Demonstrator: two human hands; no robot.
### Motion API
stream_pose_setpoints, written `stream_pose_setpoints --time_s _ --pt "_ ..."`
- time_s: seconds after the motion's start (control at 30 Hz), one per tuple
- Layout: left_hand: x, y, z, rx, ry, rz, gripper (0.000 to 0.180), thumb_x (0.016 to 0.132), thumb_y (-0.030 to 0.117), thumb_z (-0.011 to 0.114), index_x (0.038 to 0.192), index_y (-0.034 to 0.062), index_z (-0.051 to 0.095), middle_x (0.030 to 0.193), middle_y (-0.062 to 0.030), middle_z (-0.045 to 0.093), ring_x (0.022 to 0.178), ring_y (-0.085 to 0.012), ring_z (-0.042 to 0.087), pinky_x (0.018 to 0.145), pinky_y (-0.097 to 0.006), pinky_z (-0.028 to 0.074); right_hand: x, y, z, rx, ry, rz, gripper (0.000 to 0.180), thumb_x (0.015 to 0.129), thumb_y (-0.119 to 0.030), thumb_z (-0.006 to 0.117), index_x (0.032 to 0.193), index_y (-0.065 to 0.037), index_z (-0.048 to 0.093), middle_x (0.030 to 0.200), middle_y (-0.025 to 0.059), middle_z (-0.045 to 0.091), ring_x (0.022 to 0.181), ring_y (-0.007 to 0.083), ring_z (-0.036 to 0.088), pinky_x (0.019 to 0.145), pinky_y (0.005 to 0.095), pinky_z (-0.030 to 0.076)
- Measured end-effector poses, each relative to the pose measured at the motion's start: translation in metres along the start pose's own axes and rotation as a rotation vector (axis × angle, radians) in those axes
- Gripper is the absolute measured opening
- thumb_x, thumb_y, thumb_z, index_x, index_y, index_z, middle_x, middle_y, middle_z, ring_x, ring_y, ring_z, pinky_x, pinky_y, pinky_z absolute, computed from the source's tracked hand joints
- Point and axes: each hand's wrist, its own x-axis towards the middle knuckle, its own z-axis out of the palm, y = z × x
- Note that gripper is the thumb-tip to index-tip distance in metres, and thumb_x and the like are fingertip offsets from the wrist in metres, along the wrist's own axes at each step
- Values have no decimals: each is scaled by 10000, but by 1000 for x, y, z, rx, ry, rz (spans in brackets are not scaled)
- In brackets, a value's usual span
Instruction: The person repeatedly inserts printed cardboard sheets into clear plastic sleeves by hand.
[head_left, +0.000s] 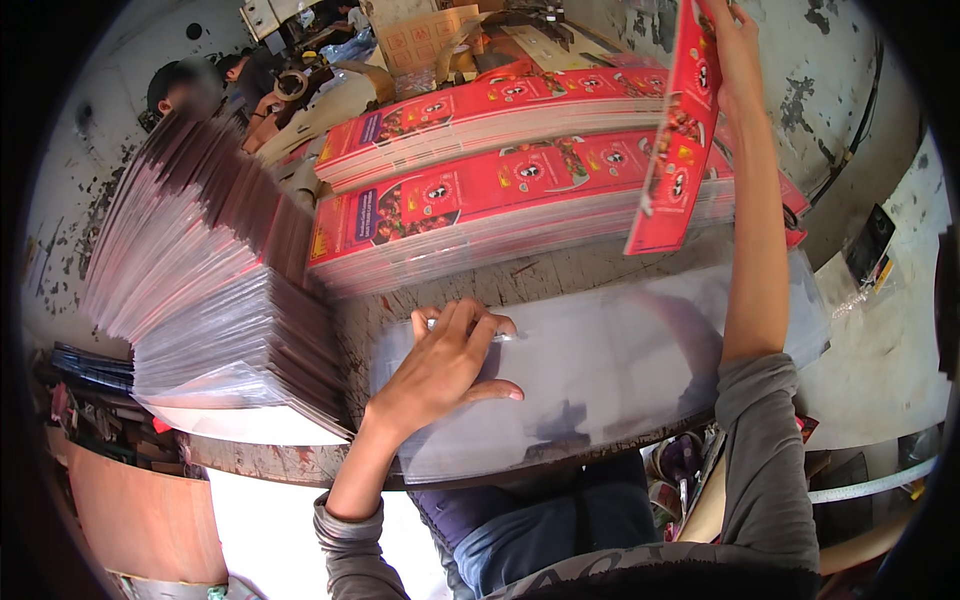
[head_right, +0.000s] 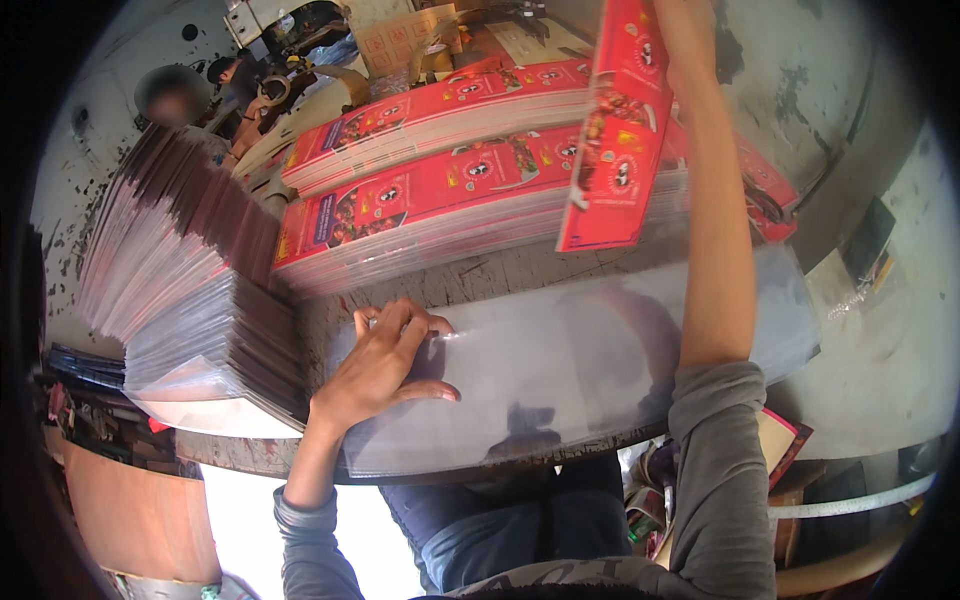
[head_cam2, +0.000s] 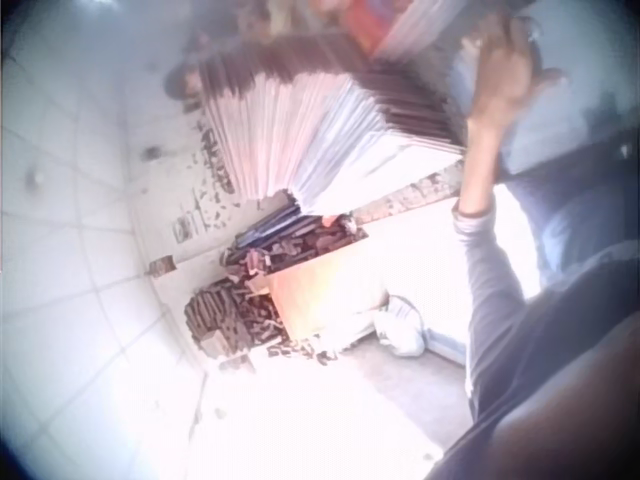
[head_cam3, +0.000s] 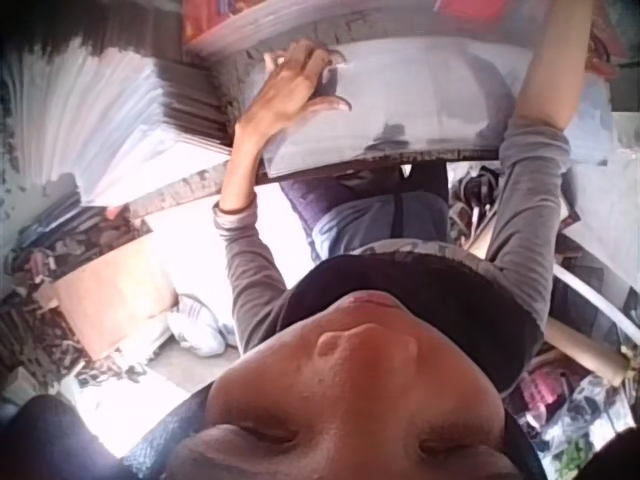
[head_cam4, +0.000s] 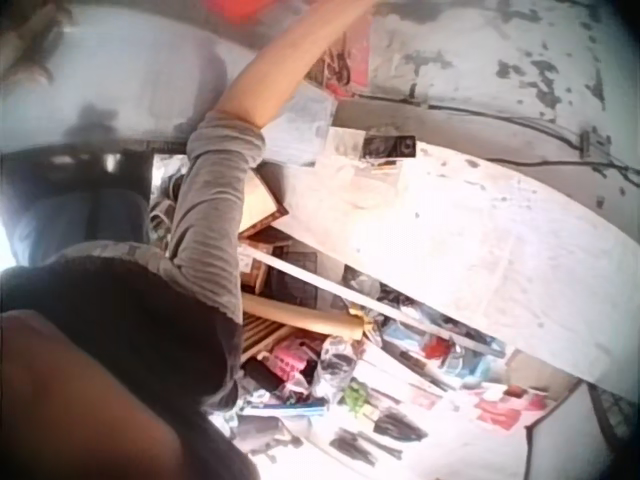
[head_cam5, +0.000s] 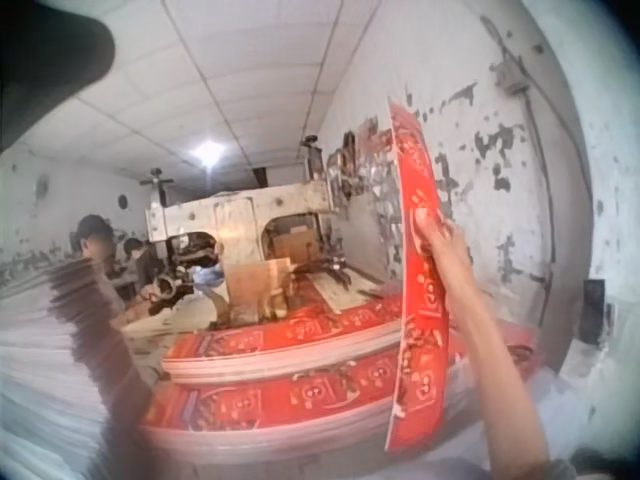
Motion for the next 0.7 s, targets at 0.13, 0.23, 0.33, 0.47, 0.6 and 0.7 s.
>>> stream_pose_setpoints --time_s 0.13,0.23,0.33,0.47,0.6,0.7 --pt "0 5 0 -31 8 -21 569 701 422 685 1112 61 526 933 -112 468 916 -255 479 805 -384 294 -4 -5 -2 63 -167 55 517 801 -339 677 1150 -8 487 926 66 600 785 129 575 706 275 474" --pt "-4 5 1 -81 34 32 474 727 353 687 1075 65 542 900 -102 478 873 -248 486 787 -373 295 -20 -23 14 62 -52 -17 355 820 -229 665 1058 0 536 828 48 616 682 120 578 640 268 480" --pt "-4 4 4 -151 100 -19 405 687 325 721 981 70 608 850 -68 543 796 -212 550 749 -327 340 -25 -27 20 44 -68 -38 330 820 -196 664 1041 10 531 840 62 615 713 116 580 657 276 478" --pt "-5 3 9 -289 201 -59 234 731 146 696 936 76 607 816 -90 544 760 -246 557 692 -360 427 -31 -27 28 -96 -115 -166 277 828 -167 652 989 25 534 837 68 614 724 111 579 667 269 475" --pt "-3 5 14 -165 357 25 163 709 92 704 855 50 643 748 -70 579 710 -237 601 603 -328 472 -38 -27 36 59 -225 -47 199 839 -129 631 935 33 570 832 58 618 711 104 578 651 257 468" --pt "-4 4 12 62 437 112 175 683 67 706 847 58 645 745 -56 568 668 -231 588 589 -327 473 -54 -34 47 74 -300 -14 174 843 -114 621 926 36 587 832 54 628 696 99 578 634 253 466"
